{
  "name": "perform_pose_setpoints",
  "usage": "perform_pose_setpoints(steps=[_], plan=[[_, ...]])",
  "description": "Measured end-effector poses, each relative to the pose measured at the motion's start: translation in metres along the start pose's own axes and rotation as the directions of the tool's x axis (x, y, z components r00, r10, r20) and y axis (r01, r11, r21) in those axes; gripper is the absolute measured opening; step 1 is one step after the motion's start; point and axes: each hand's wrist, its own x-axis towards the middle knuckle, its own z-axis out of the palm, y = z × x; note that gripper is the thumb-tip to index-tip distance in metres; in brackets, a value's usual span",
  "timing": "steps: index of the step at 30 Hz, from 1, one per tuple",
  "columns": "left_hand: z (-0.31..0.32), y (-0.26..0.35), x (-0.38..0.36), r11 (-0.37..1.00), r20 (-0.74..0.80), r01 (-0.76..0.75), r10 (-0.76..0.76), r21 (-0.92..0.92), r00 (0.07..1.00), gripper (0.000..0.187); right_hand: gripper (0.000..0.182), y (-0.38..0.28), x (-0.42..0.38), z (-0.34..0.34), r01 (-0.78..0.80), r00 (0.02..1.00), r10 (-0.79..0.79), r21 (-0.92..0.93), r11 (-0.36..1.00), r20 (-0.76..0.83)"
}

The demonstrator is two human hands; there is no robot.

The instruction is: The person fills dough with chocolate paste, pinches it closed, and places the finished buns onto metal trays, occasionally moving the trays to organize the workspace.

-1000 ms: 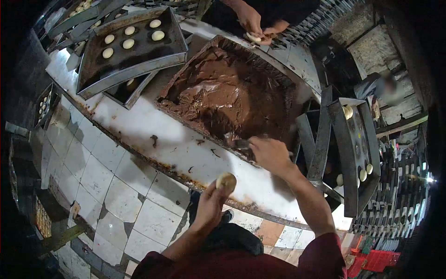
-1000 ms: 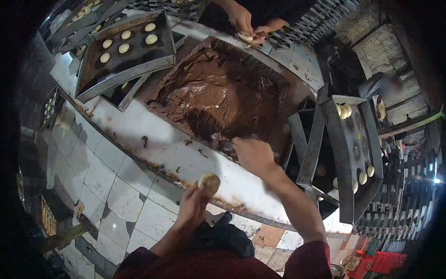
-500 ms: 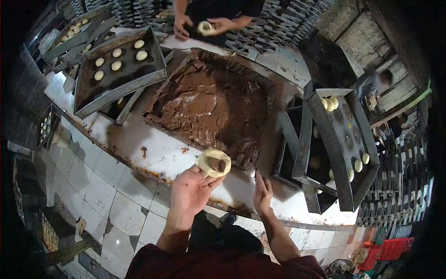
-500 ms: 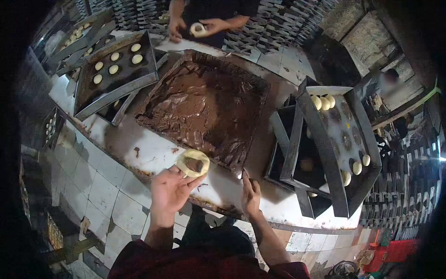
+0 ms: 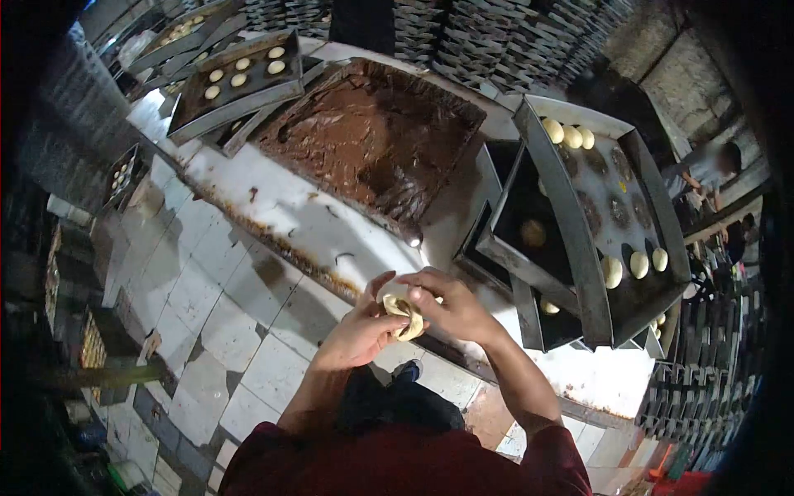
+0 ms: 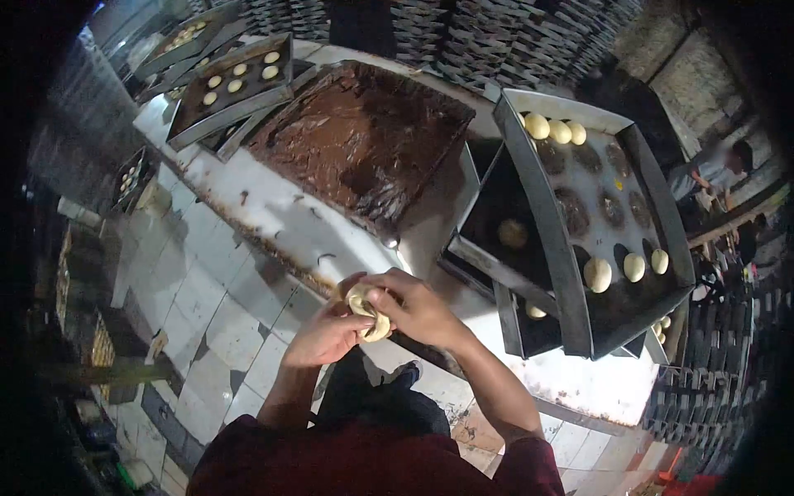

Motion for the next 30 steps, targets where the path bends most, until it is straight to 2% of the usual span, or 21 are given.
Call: perform_pose_setpoints(steps=[1,2,3,4,6,8,10,12,13,15,17,18,19,20,21,22,24,25,26,28,30], plan=[[0.003,-0.011,-0.002,0.997,-0.023,0.01,-0.009,0.073,1.0,0.072,0.034,-0.011,-0.01,-0.002,-0.106,0.993,0.1,0.106,0.989,0.06],[0.006,-0.021,-0.005,0.989,-0.045,0.025,-0.019,0.143,0.999,0.073,0.034,-0.006,-0.016,-0.003,-0.099,0.994,0.091,0.116,0.988,0.068],[0.009,-0.029,-0.009,0.989,-0.055,0.023,-0.015,0.147,0.998,0.073,0.033,0.003,-0.023,-0.004,-0.036,0.991,0.035,0.008,0.999,0.128],[0.01,-0.034,-0.013,0.997,-0.017,0.023,-0.022,0.077,1.0,0.073,0.033,0.005,-0.03,-0.005,0.034,0.982,-0.015,-0.098,0.995,0.188],[0.014,-0.036,-0.018,0.998,0.075,0.025,-0.02,-0.062,0.997,0.074,0.035,-0.001,-0.046,-0.009,0.065,0.98,-0.045,-0.098,0.993,0.192],[0.018,-0.033,-0.03,0.991,0.093,0.031,-0.018,-0.133,0.996,0.064,0.039,-0.013,-0.059,-0.011,0.147,0.983,-0.126,-0.159,0.976,0.137],[0.017,-0.03,-0.037,0.954,0.095,0.069,-0.043,-0.291,0.995,0.053,0.042,-0.027,-0.072,-0.007,0.196,0.979,-0.18,-0.202,0.96,0.093],[0.017,-0.025,-0.043,0.951,0.12,0.092,-0.058,-0.296,0.991,0.044,0.042,-0.039,-0.079,0.005,0.299,0.94,-0.342,-0.465,0.833,-0.009],[0.015,-0.022,-0.045,0.946,0.107,0.099,-0.069,-0.309,0.992,0.043,0.035,-0.043,-0.081,0.013,0.291,0.922,-0.382,-0.555,0.779,-0.053],[0.013,-0.014,-0.049,0.94,0.112,0.127,-0.096,-0.317,0.989,0.042,0.029,-0.043,-0.083,0.025,0.236,0.931,-0.355,-0.599,0.765,-0.086],[0.012,-0.006,-0.059,0.988,0.074,0.016,-0.005,-0.154,0.997,0.038,0.016,-0.049,-0.078,0.038,0.181,0.945,-0.308,-0.609,0.772,-0.11],[0.008,-0.008,-0.063,0.987,0.083,0.033,-0.02,-0.158,0.996,0.038,0.016,-0.053,-0.073,0.044,0.163,0.948,-0.295,-0.614,0.773,-0.12],[0.003,-0.012,-0.065,0.979,0.036,-0.139,0.135,0.148,0.99,0.037,0.016,-0.056,-0.068,0.051,0.072,0.965,-0.192,-0.521,0.851,-0.18],[0.0,-0.014,-0.066,0.851,0.043,-0.285,0.297,0.441,0.954,0.036,0.017,-0.059,-0.064,0.058,-0.021,0.97,-0.083,-0.417,0.909,-0.229],[-0.004,-0.013,-0.069,0.835,0.021,-0.294,0.322,0.464,0.947,0.035,0.021,-0.055,-0.062,0.067,-0.057,0.955,-0.066,-0.397,0.916,-0.29],[-0.007,-0.012,-0.069,0.842,0.028,-0.286,0.308,0.457,0.951,0.035,0.021,-0.057,-0.063,0.076,-0.074,0.952,-0.055,-0.401,0.913,-0.3],[-0.01,-0.01,-0.068,0.963,-0.235,-0.242,0.264,0.117,0.936,0.032,0.03,-0.061,-0.069,0.094,-0.196,0.937,0.036,-0.437,0.878,-0.348],[-0.01,-0.008,-0.067,0.972,-0.268,-0.234,0.222,-0.014,0.938,0.029,0.035,-0.054,-0.07,0.102,-0.077,0.887,-0.149,-0.458,0.886,-0.437],[-0.008,-0.005,-0.068,0.973,-0.263,-0.229,0.217,-0.015,0.94,0.029,0.035,-0.051,-0.07,0.111,-0.082,0.885,-0.147,-0.46,0.884,-0.442],[0.003,0.001,-0.067,0.954,-0.106,-0.25,0.235,-0.167,0.966,0.03,0.04,-0.051,-0.065,0.127,-0.126,0.768,-0.143,-0.367,0.922,-0.624],[0.009,-0.005,-0.064,0.964,-0.072,-0.247,0.24,-0.103,0.968,0.033,0.04,-0.049,-0.068,0.137,-0.161,0.736,-0.08,-0.288,0.944,-0.672]])
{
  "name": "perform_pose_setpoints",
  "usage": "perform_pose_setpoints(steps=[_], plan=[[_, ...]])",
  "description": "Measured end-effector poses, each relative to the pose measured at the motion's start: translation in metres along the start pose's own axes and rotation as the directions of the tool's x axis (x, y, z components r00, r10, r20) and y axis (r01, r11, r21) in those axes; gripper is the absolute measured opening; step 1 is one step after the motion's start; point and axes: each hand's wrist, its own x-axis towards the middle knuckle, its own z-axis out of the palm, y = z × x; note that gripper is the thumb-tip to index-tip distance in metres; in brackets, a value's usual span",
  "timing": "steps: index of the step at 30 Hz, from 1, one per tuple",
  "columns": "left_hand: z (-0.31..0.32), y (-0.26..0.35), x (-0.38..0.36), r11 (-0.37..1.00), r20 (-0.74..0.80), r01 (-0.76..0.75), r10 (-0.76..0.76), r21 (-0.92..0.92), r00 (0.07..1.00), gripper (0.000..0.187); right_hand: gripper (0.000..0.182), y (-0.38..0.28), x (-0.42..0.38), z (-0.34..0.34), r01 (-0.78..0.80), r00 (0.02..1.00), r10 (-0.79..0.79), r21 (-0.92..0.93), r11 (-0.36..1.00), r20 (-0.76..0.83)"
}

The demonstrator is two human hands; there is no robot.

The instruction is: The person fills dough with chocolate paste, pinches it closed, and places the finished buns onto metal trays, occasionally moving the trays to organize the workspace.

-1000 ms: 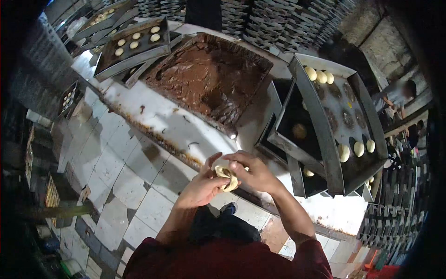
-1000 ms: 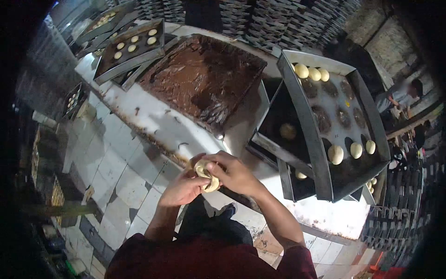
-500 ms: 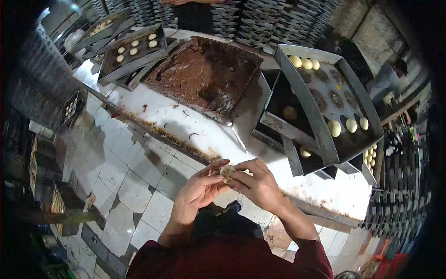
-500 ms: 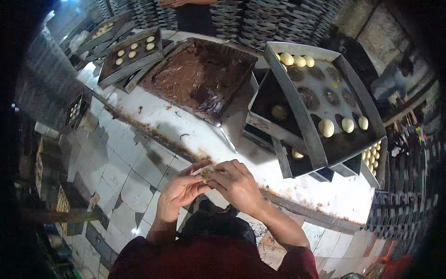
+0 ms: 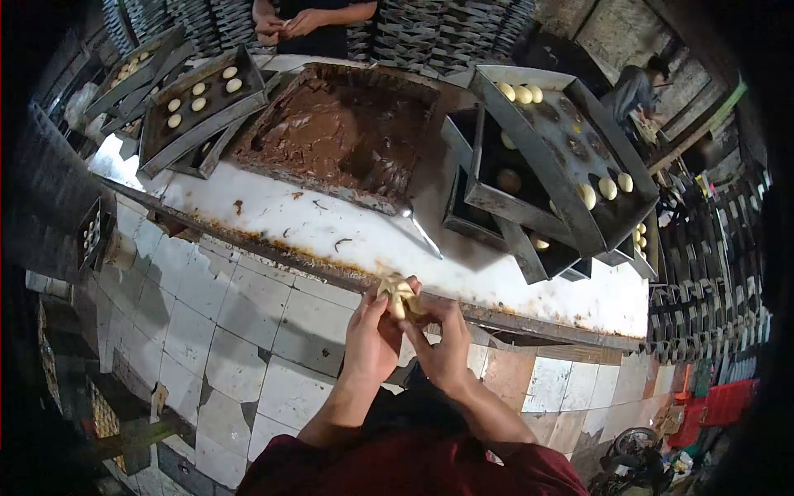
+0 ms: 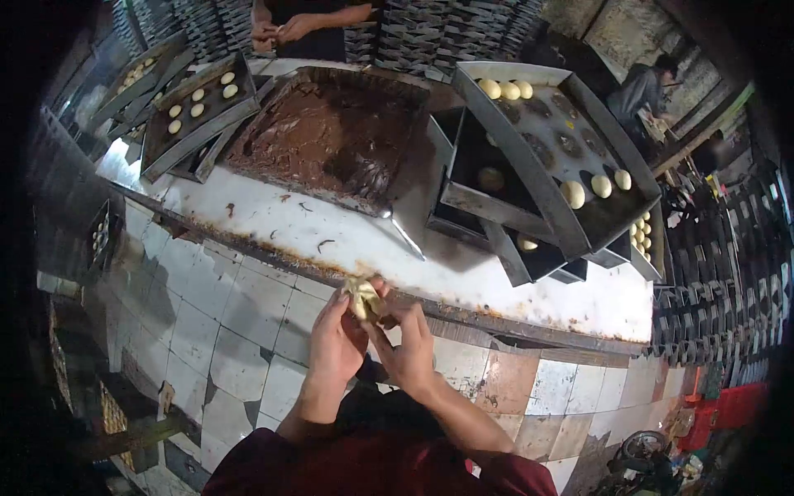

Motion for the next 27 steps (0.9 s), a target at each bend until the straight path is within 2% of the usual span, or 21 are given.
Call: perform_pose_setpoints(steps=[2,4,6,7,8,9,10,11,12,14,15,16,18,19,20,21,22,23,24,26,27], plan=[[0.01,-0.002,-0.001,0.991,-0.1,0.104,-0.112,-0.083,0.989,0.038,0.035,0.012,-0.007,0.003,0.23,0.965,-0.245,-0.144,0.962,-0.091],[0.013,-0.008,0.003,0.994,-0.075,0.075,-0.082,-0.085,0.994,0.033,0.028,0.014,-0.018,-0.004,0.212,0.969,-0.225,-0.129,0.969,-0.097],[0.019,-0.016,0.006,0.998,-0.079,0.041,-0.038,0.038,0.996,0.026,0.026,0.014,-0.025,-0.019,0.321,0.939,-0.33,-0.095,0.942,-0.097],[0.023,-0.02,0.006,0.994,0.012,0.02,-0.021,0.106,1.0,0.019,0.027,0.022,-0.025,-0.027,0.379,0.907,-0.39,-0.094,0.921,-0.161],[0.027,-0.026,0.005,0.993,0.019,0.029,-0.031,0.112,0.999,0.019,0.027,0.025,-0.02,-0.044,0.373,0.907,-0.385,-0.1,0.923,-0.171],[0.032,-0.034,0.002,0.935,0.16,-0.068,0.012,0.349,0.987,0.021,0.028,0.025,-0.01,-0.068,0.372,0.915,-0.388,-0.142,0.917,-0.111],[0.035,-0.042,-0.001,0.815,0.306,-0.19,0.017,0.548,0.952,0.023,0.029,0.027,-0.001,-0.089,0.369,0.922,-0.384,-0.183,0.911,-0.052],[0.035,-0.049,-0.001,0.758,0.336,-0.171,-0.067,0.63,0.939,0.028,0.027,0.033,0.005,-0.104,0.354,0.932,-0.361,-0.138,0.925,-0.03],[0.042,-0.06,-0.002,0.754,0.34,-0.168,-0.077,0.635,0.937,0.028,0.027,0.039,0.0,-0.117,0.347,0.934,-0.355,-0.14,0.927,-0.04],[0.073,-0.074,-0.006,0.643,0.5,-0.344,-0.07,0.684,0.863,0.035,0.021,0.052,-0.002,-0.142,0.113,0.993,-0.11,0.108,0.988,-0.03],[0.093,-0.086,-0.011,0.764,0.48,-0.255,-0.081,0.593,0.874,0.041,0.02,0.06,-0.006,-0.154,0.026,1.0,-0.024,0.157,0.987,-0.014],[0.102,-0.098,-0.011,0.754,0.479,-0.261,-0.08,0.602,0.874,0.041,0.02,0.068,-0.009,-0.165,0.032,0.999,-0.029,0.17,0.985,-0.019],[0.116,-0.123,-0.007,0.757,0.48,-0.376,0.095,0.534,0.872,0.042,0.015,0.086,-0.016,-0.185,0.072,0.997,-0.075,0.253,0.965,0.0],[0.118,-0.134,-0.003,0.652,0.408,-0.423,0.186,0.629,0.894,0.031,0.017,0.095,-0.02,-0.19,0.131,0.991,-0.137,0.262,0.956,0.005],[0.122,-0.145,-0.004,0.64,0.403,-0.427,0.195,0.639,0.894,0.031,0.017,0.096,-0.025,-0.192,0.136,0.99,-0.144,0.279,0.951,0.008],[0.128,-0.155,-0.004,0.794,0.19,-0.247,0.169,0.555,0.967,0.028,0.018,0.096,-0.029,-0.191,0.242,0.97,-0.243,0.194,0.951,-0.02],[0.135,-0.162,-0.005,0.911,-0.022,-0.081,0.099,0.405,0.995,0.024,0.019,0.098,-0.03,-0.193,0.344,0.939,-0.342,0.107,0.933,-0.039],[0.134,-0.167,-0.004,0.914,-0.022,-0.065,0.08,0.401,0.997,0.018,0.025,0.104,-0.029,-0.198,0.405,0.914,-0.404,0.007,0.914,-0.044],[0.134,-0.172,-0.004,0.91,-0.028,-0.075,0.095,0.408,0.995,0.018,0.025,0.108,-0.026,-0.204,0.413,0.91,-0.411,0.023,0.911,-0.043],[0.132,-0.182,-0.008,0.752,0.164,-0.2,0.123,0.628,0.979,0.017,0.026,0.116,-0.015,-0.22,0.391,0.919,-0.384,0.093,0.915,-0.089],[0.13,-0.186,-0.009,0.706,0.285,-0.327,0.183,0.628,0.941,0.019,0.022,0.113,-0.008,-0.233,0.338,0.941,-0.336,0.175,0.925,-0.042]])
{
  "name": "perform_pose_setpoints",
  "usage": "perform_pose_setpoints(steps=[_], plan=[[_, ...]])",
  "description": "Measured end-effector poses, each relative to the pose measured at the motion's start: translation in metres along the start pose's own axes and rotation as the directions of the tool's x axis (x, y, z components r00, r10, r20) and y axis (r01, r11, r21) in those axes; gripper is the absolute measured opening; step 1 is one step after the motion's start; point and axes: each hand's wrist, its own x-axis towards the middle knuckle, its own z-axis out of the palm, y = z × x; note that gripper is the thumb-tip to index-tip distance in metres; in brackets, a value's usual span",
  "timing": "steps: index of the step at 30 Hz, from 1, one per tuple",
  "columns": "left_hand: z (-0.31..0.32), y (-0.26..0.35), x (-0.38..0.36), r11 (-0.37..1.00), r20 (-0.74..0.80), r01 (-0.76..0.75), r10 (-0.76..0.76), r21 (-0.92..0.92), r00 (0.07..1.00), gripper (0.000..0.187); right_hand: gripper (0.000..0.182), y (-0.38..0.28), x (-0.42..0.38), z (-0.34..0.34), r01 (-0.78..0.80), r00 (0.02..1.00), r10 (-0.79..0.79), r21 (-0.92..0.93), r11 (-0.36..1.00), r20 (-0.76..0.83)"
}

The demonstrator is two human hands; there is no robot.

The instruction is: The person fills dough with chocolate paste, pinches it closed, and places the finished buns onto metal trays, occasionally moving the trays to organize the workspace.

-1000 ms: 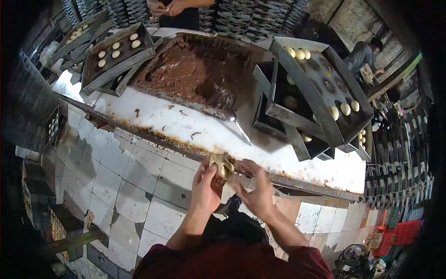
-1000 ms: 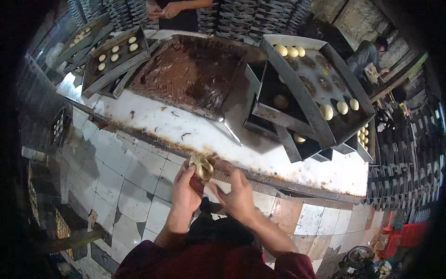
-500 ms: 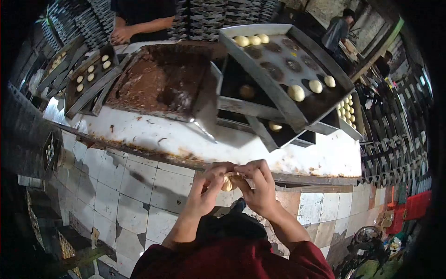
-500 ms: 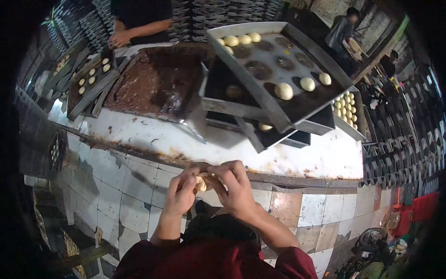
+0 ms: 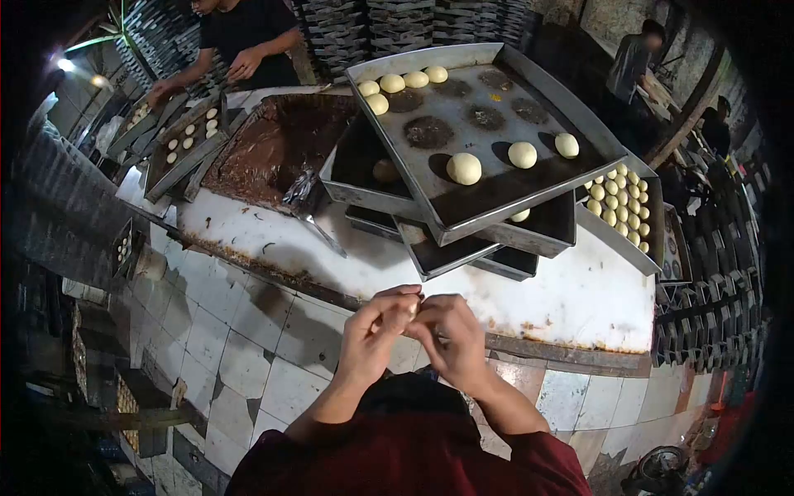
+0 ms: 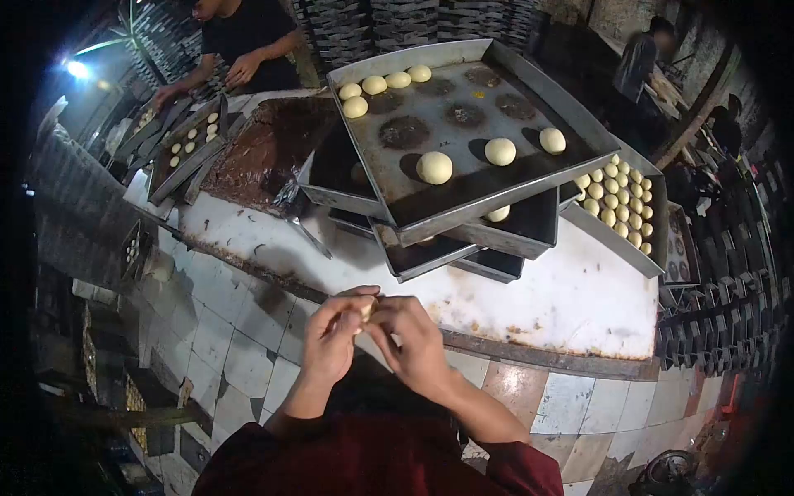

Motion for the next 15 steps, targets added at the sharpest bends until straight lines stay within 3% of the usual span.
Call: perform_pose_setpoints(steps=[1,2,3,5,7,8,9,11,13,14,15], plan=[[0.002,0.001,-0.001,1.0,-0.002,0.002,-0.002,0.0,1.0,0.019,0.022,0.003,-0.001,-0.005,-0.002,1.0,0.002,0.001,1.0,0.001],[0.003,0.004,-0.001,0.992,0.077,-0.096,0.09,0.08,0.993,0.02,0.022,0.005,0.0,-0.01,-0.26,0.965,0.248,0.202,0.944,0.085],[0.005,0.006,0.002,0.967,0.163,-0.204,0.179,0.15,0.97,0.022,0.021,0.008,0.002,-0.013,-0.497,0.868,0.45,0.365,0.787,0.212],[0.007,0.006,0.005,0.978,0.129,-0.182,0.168,0.099,0.977,0.025,0.02,0.016,0.001,-0.007,-0.513,0.858,0.448,0.43,0.743,0.251],[-0.001,0.008,0.014,0.999,-0.115,0.006,-0.009,-0.033,0.993,0.028,0.021,0.013,0.002,0.009,-0.175,0.983,0.154,0.237,0.956,0.104],[-0.006,0.008,0.017,0.999,-0.123,0.005,-0.01,-0.036,0.992,0.028,0.022,0.002,0.005,0.018,-0.131,0.988,0.115,0.169,0.977,0.103],[-0.012,0.009,0.022,0.986,-0.14,0.058,-0.08,-0.158,0.987,0.028,0.022,0.003,0.006,0.027,-0.131,0.987,0.113,0.168,0.977,0.11],[-0.025,0.01,0.031,0.906,-0.133,0.154,-0.222,-0.395,0.966,0.029,0.02,0.009,0.01,0.046,-0.028,0.999,0.029,-0.031,0.999,0.023],[-0.045,0.004,0.032,0.916,-0.086,0.165,-0.21,-0.367,0.974,0.029,0.019,0.011,0.034,0.046,-0.077,0.997,0.077,-0.065,0.995,0.005],[-0.055,0.005,0.033,0.972,0.022,0.063,-0.06,-0.225,0.998,0.03,0.018,0.012,0.041,0.051,-0.288,0.957,0.289,0.148,0.946,0.02],[-0.066,0.007,0.037,0.993,0.147,-0.064,0.078,-0.098,0.986,0.03,0.017,0.012,0.048,0.057,-0.475,0.874,0.479,0.345,0.81,0.077]])
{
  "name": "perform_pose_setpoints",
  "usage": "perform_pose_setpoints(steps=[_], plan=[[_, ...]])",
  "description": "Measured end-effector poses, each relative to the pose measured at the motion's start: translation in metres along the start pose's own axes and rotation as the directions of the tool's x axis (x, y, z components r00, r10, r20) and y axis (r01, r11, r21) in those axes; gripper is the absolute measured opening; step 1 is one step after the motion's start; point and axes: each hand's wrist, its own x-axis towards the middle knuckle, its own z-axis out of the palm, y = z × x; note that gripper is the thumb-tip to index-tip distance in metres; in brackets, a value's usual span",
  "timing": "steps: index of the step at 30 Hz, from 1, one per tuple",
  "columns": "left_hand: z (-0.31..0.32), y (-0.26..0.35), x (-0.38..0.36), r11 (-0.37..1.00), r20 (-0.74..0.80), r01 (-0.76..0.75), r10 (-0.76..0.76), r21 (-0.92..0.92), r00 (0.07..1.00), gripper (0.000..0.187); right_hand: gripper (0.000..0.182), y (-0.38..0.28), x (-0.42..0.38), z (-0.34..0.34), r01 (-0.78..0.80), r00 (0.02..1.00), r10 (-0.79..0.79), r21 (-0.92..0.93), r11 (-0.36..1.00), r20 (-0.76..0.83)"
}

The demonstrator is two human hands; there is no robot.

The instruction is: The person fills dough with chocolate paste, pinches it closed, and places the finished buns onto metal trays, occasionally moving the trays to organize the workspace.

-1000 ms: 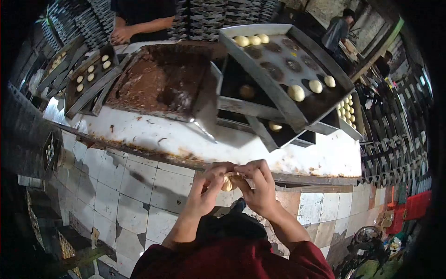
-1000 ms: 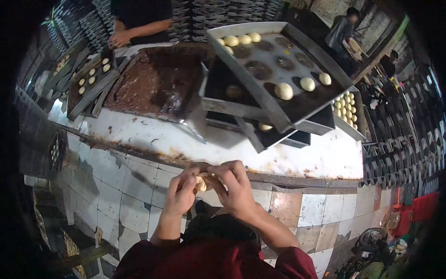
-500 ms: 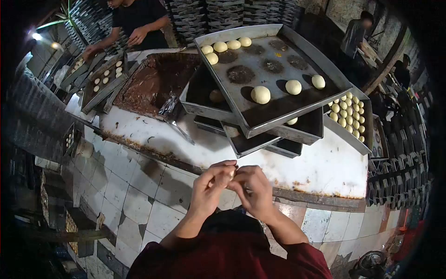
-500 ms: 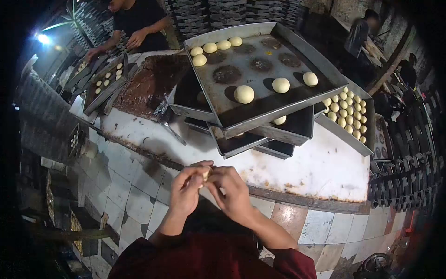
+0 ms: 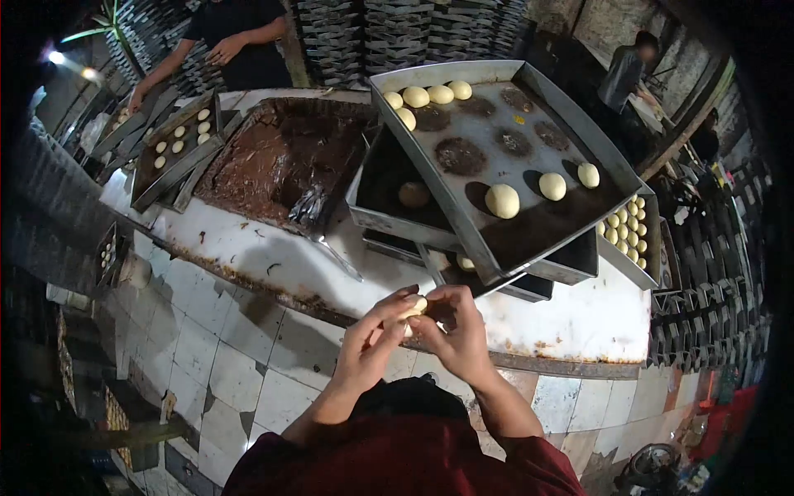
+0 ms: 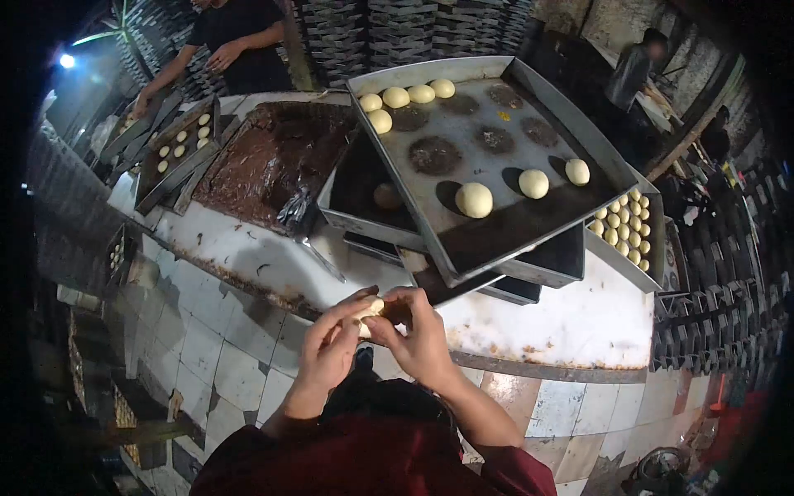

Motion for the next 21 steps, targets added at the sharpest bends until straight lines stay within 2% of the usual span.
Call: perform_pose_setpoints(steps=[1,2,4,5,6,7,8,9,10,11,12,13,14,15,16,17,18,19,20,21], plan=[[-0.011,0.009,0.003,0.998,0.058,0.039,-0.036,-0.047,0.998,0.03,0.014,-0.001,0.007,0.007,-0.013,0.998,0.006,0.123,0.992,0.061],[-0.024,0.012,0.006,0.997,0.06,0.046,-0.042,-0.064,0.997,0.03,0.014,0.0,0.01,0.017,-0.023,0.998,0.017,0.109,0.994,0.056],[-0.05,0.017,0.017,0.99,0.032,-0.018,0.013,0.142,0.999,0.031,0.012,0.007,0.019,0.04,0.04,0.993,-0.038,-0.02,0.999,0.112],[-0.054,0.02,0.021,0.994,-0.112,0.057,-0.046,0.093,0.993,0.032,0.017,0.01,0.025,0.057,0.307,0.952,-0.287,-0.287,0.907,0.109],[-0.06,0.022,0.027,0.995,-0.112,0.062,-0.053,0.084,0.992,0.032,0.023,0.008,0.023,0.076,0.322,0.942,-0.335,-0.399,0.859,0.04],[-0.065,0.023,0.035,0.974,-0.203,0.146,-0.18,-0.171,0.962,0.033,0.025,0.012,0.025,0.089,0.35,0.924,-0.382,-0.473,0.809,0.032],[-0.07,0.023,0.04,0.882,-0.252,0.205,-0.332,-0.424,0.909,0.034,0.027,0.015,0.026,0.097,0.365,0.907,-0.421,-0.546,0.754,0.025],[-0.079,0.014,0.04,0.944,-0.23,0.216,-0.274,-0.25,0.934,0.033,0.027,0.015,0.032,0.097,0.358,0.907,-0.42,-0.59,0.724,0.034],[-0.083,0.012,0.041,0.938,-0.216,0.228,-0.287,-0.262,0.933,0.033,0.026,0.014,0.04,0.092,0.351,0.906,-0.421,-0.632,0.691,0.042],[-0.086,0.01,0.041,0.981,-0.121,0.128,-0.147,-0.148,0.982,0.032,0.025,0.012,0.046,0.088,0.277,0.945,-0.326,-0.524,0.806,-0.002],[-0.088,0.01,0.04,0.999,-0.01,0.009,-0.01,-0.045,1.0,0.031,0.021,0.004,0.055,0.081,0.237,0.963,-0.27,-0.494,0.836,0.006],[-0.087,0.023,0.043,0.997,0.052,-0.059,0.056,0.041,0.997,0.031,0.02,0.0,0.053,0.081,0.075,0.992,-0.099,-0.255,0.964,-0.081],[-0.09,0.023,0.046,0.998,0.059,-0.059,0.057,0.034,0.997,0.031,0.019,-0.002,0.053,0.08,-0.081,0.99,0.082,0.014,0.997,-0.118],[-0.093,0.022,0.048,0.988,0.113,-0.113,0.102,0.101,0.988,0.032,0.019,-0.003,0.053,0.078,-0.077,0.989,0.078,0.01,0.997,-0.122],[-0.093,0.022,0.049,0.971,0.167,-0.171,0.143,0.168,0.976,0.034,0.017,-0.003,0.053,0.076,0.01,1.0,-0.013,-0.149,0.989,-0.021],[-0.089,0.021,0.048,0.988,0.038,-0.068,0.064,0.136,0.997,0.03,0.015,-0.002,0.052,0.074,0.112,0.992,-0.088,-0.293,0.95,0.096],[-0.083,0.022,0.049,0.988,0.035,-0.072,0.068,0.14,0.997,0.03,0.019,0.004,0.046,0.076,0.124,0.991,-0.1,-0.311,0.942,0.092],[-0.075,0.025,0.052,0.983,-0.133,0.092,-0.113,-0.158,0.985,0.027,0.021,-0.001,0.041,0.083,0.213,0.977,-0.196,-0.389,0.897,0.083],[-0.068,0.025,0.054,0.867,-0.233,0.189,-0.324,-0.46,0.917,0.024,0.023,-0.007,0.036,0.086,0.297,0.953,-0.293,-0.463,0.836,0.082],[-0.065,0.02,0.05,0.844,-0.156,0.205,-0.319,-0.497,0.935,0.019,0.026,-0.002,0.028,0.081,0.335,0.935,-0.339,-0.56,0.758,0.102]])
